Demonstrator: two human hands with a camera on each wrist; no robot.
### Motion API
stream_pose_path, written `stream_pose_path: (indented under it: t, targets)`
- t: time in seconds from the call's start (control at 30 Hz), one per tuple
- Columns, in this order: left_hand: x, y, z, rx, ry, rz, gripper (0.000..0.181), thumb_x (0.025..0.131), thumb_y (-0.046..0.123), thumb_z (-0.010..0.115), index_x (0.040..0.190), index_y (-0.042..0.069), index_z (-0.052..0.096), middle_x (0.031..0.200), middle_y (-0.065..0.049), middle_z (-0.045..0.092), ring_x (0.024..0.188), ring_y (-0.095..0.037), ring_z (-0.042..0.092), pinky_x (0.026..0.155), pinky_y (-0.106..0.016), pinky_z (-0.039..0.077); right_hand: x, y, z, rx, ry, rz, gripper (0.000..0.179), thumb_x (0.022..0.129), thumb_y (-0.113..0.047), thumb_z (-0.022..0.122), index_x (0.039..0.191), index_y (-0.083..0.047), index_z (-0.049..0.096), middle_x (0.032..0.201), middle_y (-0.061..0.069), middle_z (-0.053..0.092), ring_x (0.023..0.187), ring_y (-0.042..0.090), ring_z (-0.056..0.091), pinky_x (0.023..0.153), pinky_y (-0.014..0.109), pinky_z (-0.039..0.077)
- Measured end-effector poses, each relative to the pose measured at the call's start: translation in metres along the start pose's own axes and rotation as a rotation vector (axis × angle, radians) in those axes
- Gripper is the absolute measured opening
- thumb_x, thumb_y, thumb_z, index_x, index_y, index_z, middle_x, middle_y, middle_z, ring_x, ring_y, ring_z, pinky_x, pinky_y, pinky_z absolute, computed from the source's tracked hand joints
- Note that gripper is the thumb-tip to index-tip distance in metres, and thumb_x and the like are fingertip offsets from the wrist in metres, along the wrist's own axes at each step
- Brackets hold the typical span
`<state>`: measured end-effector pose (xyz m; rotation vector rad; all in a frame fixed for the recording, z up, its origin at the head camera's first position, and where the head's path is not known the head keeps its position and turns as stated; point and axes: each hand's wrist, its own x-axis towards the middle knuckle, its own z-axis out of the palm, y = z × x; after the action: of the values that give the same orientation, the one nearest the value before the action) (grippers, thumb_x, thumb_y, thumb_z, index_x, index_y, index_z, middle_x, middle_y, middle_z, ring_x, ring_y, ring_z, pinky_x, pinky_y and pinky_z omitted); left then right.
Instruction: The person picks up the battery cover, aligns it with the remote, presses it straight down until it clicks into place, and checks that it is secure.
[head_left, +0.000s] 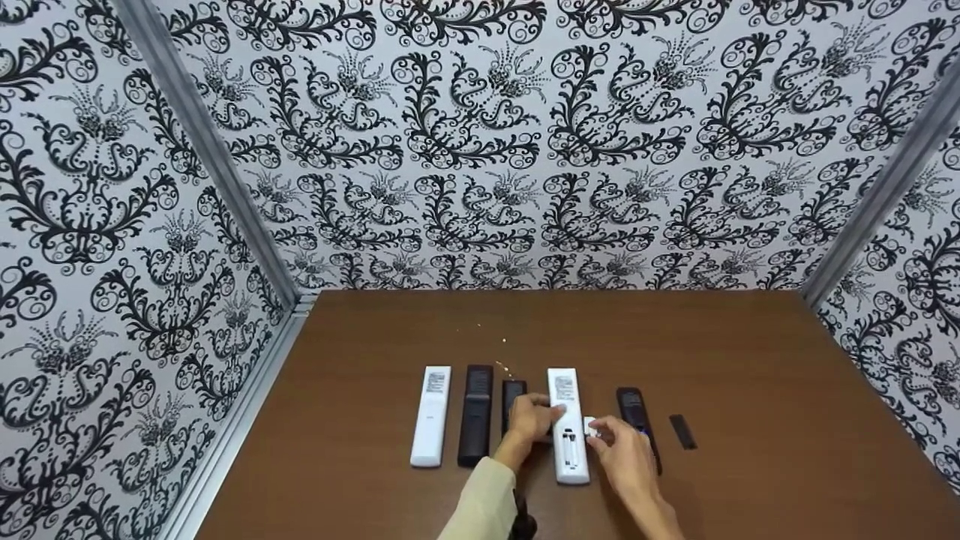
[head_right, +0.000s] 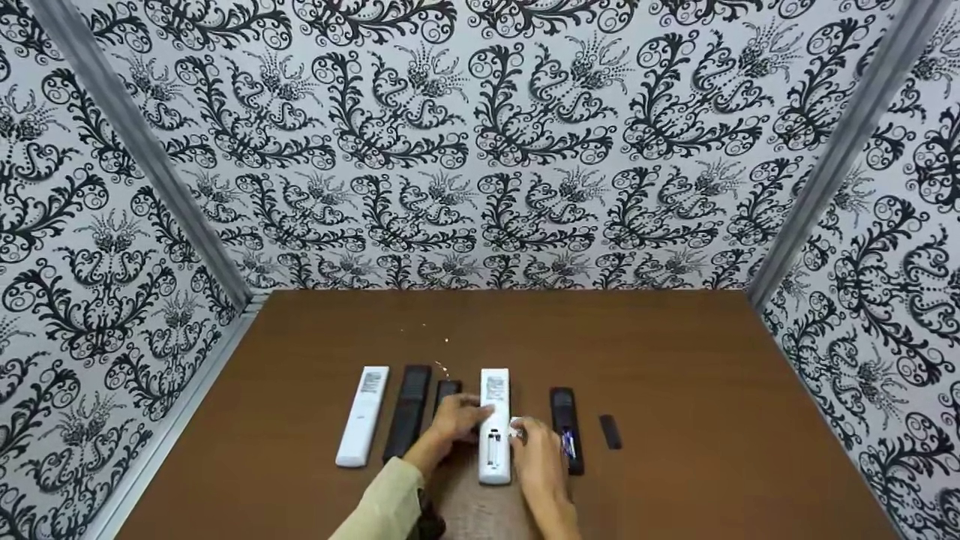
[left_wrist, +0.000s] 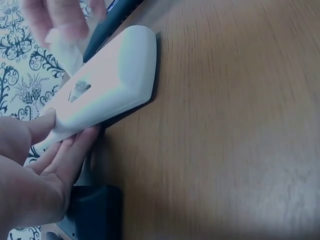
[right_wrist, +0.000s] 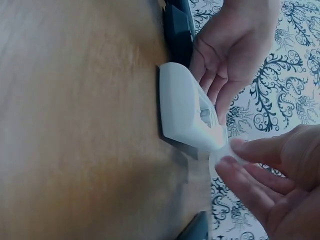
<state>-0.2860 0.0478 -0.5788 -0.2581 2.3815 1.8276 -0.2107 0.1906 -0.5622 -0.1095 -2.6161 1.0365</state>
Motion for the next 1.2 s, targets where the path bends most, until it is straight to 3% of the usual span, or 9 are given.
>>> stream_pose_path:
  t: [0.13, 0.23, 0.43, 0.53, 0.83, 1.2]
  targets:
    - [0.001, 0.0, 0.0, 0.017, 0.011, 0.017, 0.024, 0.082, 0.015, 0.08, 0.1, -0.001, 0.074, 0.09, -0.009, 0.071, 0.078, -0.013, 0.062, 0.067, -0.026, 0.055, 0.003, -0.004, -0.002, -0.038, 0.039, -0.042, 0.015, 0.083, -0.012, 0.08, 0.097, -0.015, 0.078, 0.097, 0.006, 0.078, 0.083, 0.025, 0.071, 0.066, 0.043, 0.054]
    - [0.0, -0.001, 0.001, -0.004, -0.003, 0.024, 0.023, 0.084, 0.013, 0.079, 0.101, -0.002, 0.073, 0.089, -0.009, 0.072, 0.076, -0.013, 0.063, 0.065, -0.027, 0.056, 0.005, -0.005, -0.003, -0.033, 0.038, -0.074, 0.015, 0.084, -0.014, 0.079, 0.099, -0.015, 0.079, 0.101, 0.005, 0.078, 0.085, 0.024, 0.07, 0.068, 0.042, 0.054]
    - [-0.003, 0.0, 0.002, -0.094, -0.063, 0.029, 0.023, 0.088, 0.009, 0.074, 0.106, -0.005, 0.071, 0.083, -0.01, 0.075, 0.067, -0.013, 0.067, 0.058, -0.034, 0.06, 0.006, -0.005, -0.001, 0.053, 0.023, -0.105, 0.012, 0.083, -0.009, 0.078, 0.094, -0.01, 0.075, 0.088, 0.005, 0.077, 0.076, 0.015, 0.068, 0.065, 0.027, 0.052]
    - [-0.004, 0.0, 0.001, -0.104, -0.052, 0.03, 0.024, 0.087, 0.008, 0.074, 0.106, -0.006, 0.071, 0.083, -0.012, 0.075, 0.066, -0.013, 0.067, 0.059, -0.035, 0.06, 0.006, -0.004, 0.003, 0.101, 0.008, -0.123, 0.01, 0.081, -0.007, 0.079, 0.09, -0.01, 0.073, 0.083, 0.005, 0.076, 0.073, 0.012, 0.067, 0.063, 0.024, 0.051]
    - [-0.005, -0.002, 0.0, -0.122, -0.053, 0.012, 0.026, 0.089, 0.009, 0.073, 0.109, -0.007, 0.069, 0.092, -0.018, 0.076, 0.074, -0.018, 0.071, 0.061, -0.035, 0.061, 0.004, -0.004, 0.011, 0.162, -0.1, -0.077, 0.008, 0.084, -0.007, 0.077, 0.088, -0.011, 0.072, 0.083, 0.005, 0.076, 0.075, 0.013, 0.068, 0.065, 0.022, 0.051]
    - [-0.005, -0.004, 0.0, -0.123, -0.043, 0.048, 0.028, 0.087, 0.006, 0.074, 0.109, -0.01, 0.068, 0.09, -0.018, 0.075, 0.075, -0.016, 0.07, 0.064, -0.034, 0.061, 0.007, 0.004, 0.026, 0.146, -0.068, -0.124, 0.009, 0.082, -0.005, 0.078, 0.09, -0.009, 0.075, 0.089, 0.005, 0.071, 0.079, 0.012, 0.064, 0.07, 0.023, 0.053]
